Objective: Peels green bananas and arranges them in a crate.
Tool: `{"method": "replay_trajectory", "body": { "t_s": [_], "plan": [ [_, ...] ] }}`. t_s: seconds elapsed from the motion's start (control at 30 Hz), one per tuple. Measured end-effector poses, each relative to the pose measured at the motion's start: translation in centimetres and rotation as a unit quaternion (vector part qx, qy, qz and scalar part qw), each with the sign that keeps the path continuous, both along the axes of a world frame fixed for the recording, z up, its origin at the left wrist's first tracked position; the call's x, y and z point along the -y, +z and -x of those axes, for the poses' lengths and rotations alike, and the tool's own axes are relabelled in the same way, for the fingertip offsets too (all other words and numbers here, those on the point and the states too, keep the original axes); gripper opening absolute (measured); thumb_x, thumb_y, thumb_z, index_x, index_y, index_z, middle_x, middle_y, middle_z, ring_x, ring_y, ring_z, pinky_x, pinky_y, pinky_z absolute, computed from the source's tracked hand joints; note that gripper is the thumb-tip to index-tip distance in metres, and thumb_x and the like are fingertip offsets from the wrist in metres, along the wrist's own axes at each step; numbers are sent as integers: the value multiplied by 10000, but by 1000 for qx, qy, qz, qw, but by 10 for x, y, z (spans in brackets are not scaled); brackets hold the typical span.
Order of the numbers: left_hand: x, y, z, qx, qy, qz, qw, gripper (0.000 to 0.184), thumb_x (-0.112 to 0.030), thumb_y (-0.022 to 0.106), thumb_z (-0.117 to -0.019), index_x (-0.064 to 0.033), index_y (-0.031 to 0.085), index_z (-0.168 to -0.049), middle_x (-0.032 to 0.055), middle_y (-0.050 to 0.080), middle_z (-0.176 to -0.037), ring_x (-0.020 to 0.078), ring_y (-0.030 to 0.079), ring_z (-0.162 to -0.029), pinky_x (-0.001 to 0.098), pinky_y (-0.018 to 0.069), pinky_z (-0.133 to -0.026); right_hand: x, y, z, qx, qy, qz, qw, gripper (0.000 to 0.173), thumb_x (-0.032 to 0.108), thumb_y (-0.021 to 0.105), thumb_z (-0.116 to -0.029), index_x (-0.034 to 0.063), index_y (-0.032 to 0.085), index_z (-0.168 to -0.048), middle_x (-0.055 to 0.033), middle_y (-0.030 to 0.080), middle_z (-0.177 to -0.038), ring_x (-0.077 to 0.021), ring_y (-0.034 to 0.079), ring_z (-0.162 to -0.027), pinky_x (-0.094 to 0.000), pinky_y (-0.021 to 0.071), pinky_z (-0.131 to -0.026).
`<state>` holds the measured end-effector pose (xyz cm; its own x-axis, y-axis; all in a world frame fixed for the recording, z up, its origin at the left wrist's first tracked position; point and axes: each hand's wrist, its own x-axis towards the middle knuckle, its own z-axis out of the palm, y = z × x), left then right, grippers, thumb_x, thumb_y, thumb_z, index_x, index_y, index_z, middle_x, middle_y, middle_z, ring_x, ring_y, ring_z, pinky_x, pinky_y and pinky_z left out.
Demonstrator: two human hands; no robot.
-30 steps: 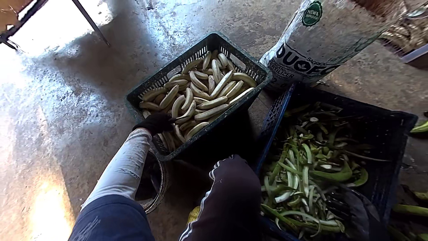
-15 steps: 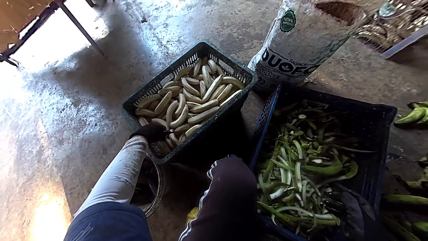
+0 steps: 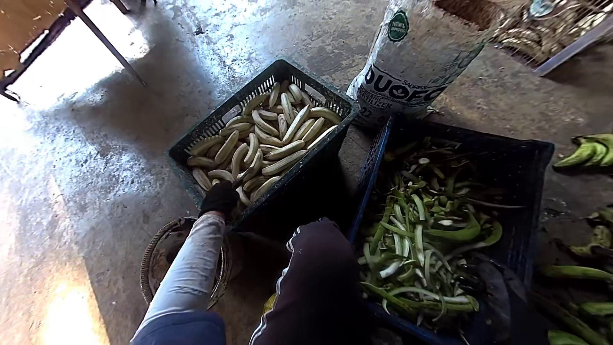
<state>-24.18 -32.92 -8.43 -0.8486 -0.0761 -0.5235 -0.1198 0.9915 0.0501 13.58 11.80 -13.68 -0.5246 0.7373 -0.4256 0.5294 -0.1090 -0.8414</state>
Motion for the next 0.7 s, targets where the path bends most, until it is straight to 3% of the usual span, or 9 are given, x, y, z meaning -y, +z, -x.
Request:
{"method": "replay_trajectory", "body": {
  "t_s": [0.13,0.23,0.33,0.43,0.5,0.6,0.67,0.7],
  "plan": [
    [17,6,-1,4,11,46,999,349,-317,570,-1027,15,650,-1102,264,679,-1085,446,659,-1063,667,498,-886,-6,1,-8,-33,-28,8,999,478,346,403,-1071,87,432,-1471,-41,636,-1096,-70,664,-777,-249,577,-660],
    [23,2,6,33,-29,67,997,374,-329,593,-1009,28,667,-1095,280,678,-1086,461,658,-1052,688,493,-888,-3,8,-8,-31,-76,30,996,432,338,451,-1079,86,477,-1429,-51,654,-1067,-92,656,-775,-271,571,-663],
    [6,16,19,17,-5,-18,1000,359,-320,669,-977,27,671,-1072,261,688,-992,432,680,-900,659,526,-812,-7,14,-7,-35,-88,12,995,416,323,424,-1086,86,502,-1418,-73,648,-1079,-111,657,-818,-286,573,-694],
    [-15,47,19,-95,69,-173,978,407,-321,633,-1010,8,628,-1251,265,674,-1136,428,666,-1041,668,493,-935,-11,12,-13,-52,-78,16,995,456,368,427,-1072,96,490,-1432,-66,654,-1110,-115,665,-869,-294,578,-724],
    [-29,51,28,-156,82,-215,961,424,-370,640,-1001,-44,617,-1270,241,669,-1126,406,646,-1037,657,480,-905,-11,8,-12,-60,-91,18,994,435,351,428,-1072,82,509,-1403,-57,663,-1074,-107,672,-830,-282,584,-697],
    [-48,44,47,-181,37,-172,968,472,-414,604,-1019,-83,592,-1354,277,654,-1202,476,619,-1135,727,442,-941,-12,5,-7,-45,-97,23,994,422,329,417,-1095,55,505,-1403,-85,661,-1074,-126,671,-809,-299,582,-687],
    [-47,11,67,-181,-18,-139,973,467,-379,598,-1016,-108,575,-1395,294,622,-1285,511,584,-1201,757,423,-969,-13,6,-6,-32,-107,22,993,429,341,427,-1097,77,509,-1425,-96,671,-1138,-145,680,-868,-319,584,-733],
    [-43,-8,75,-165,-54,-120,977,494,-362,588,-1025,-73,542,-1424,321,588,-1327,541,555,-1230,774,401,-981,-15,3,-4,-32,-113,20,993,427,342,435,-1095,80,517,-1422,-95,677,-1142,-149,683,-878,-321,588,-737]
  ]
}}
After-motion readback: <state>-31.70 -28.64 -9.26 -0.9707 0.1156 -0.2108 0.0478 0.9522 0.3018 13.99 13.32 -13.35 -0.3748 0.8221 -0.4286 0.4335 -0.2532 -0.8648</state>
